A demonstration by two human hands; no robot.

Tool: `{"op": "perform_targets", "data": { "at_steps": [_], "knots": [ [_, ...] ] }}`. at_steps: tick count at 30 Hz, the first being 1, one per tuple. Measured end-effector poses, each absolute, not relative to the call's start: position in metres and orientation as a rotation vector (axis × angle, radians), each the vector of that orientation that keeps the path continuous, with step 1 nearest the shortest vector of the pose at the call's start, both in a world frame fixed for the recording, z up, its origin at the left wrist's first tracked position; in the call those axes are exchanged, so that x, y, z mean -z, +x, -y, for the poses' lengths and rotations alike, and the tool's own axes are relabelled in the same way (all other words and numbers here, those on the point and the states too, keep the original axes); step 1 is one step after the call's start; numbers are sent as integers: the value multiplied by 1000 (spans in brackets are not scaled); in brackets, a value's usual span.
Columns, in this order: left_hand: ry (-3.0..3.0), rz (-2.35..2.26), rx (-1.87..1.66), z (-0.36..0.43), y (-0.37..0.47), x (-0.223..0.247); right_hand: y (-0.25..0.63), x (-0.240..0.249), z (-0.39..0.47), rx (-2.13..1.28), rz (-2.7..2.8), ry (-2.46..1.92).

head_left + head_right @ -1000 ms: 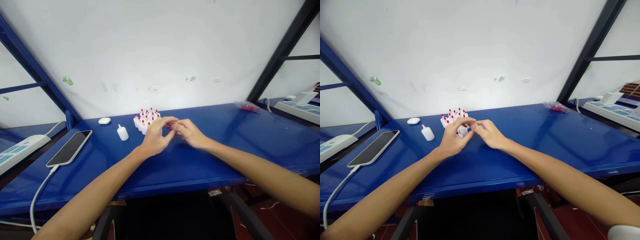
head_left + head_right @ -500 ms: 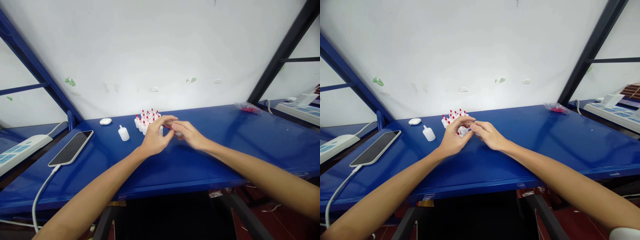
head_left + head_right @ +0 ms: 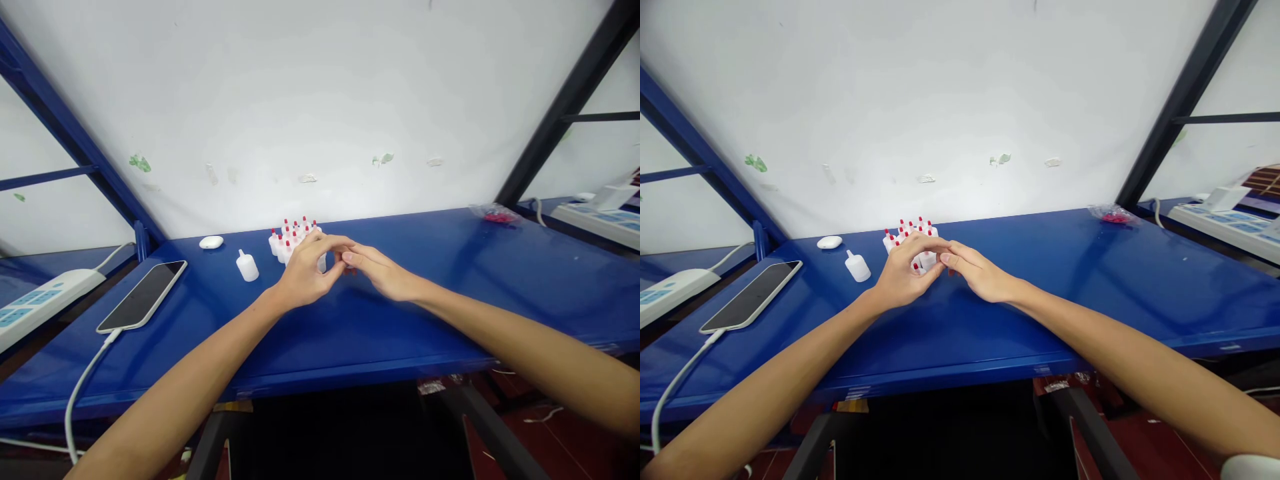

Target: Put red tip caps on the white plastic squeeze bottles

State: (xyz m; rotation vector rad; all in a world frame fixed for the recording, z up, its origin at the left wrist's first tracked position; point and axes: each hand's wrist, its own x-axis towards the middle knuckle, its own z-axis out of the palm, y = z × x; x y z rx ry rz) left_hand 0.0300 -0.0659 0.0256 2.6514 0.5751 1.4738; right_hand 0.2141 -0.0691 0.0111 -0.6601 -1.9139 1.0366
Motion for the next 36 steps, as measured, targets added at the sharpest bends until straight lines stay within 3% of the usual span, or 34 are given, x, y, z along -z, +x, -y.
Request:
{"op": "perform_targets", "data": {
  "at_steps": [7, 25, 36],
  "knots": [
    [2637, -591, -1497, 62, 31, -21, 210, -3, 59, -1213, 1784, -611],
    [2581, -560, -1624, 69, 36, -21, 217, -6, 66, -967, 1950, -722],
    [2497, -626, -1497, 63, 29, -29, 210, -8, 67, -1067, 1873, -741]
  ]
}}
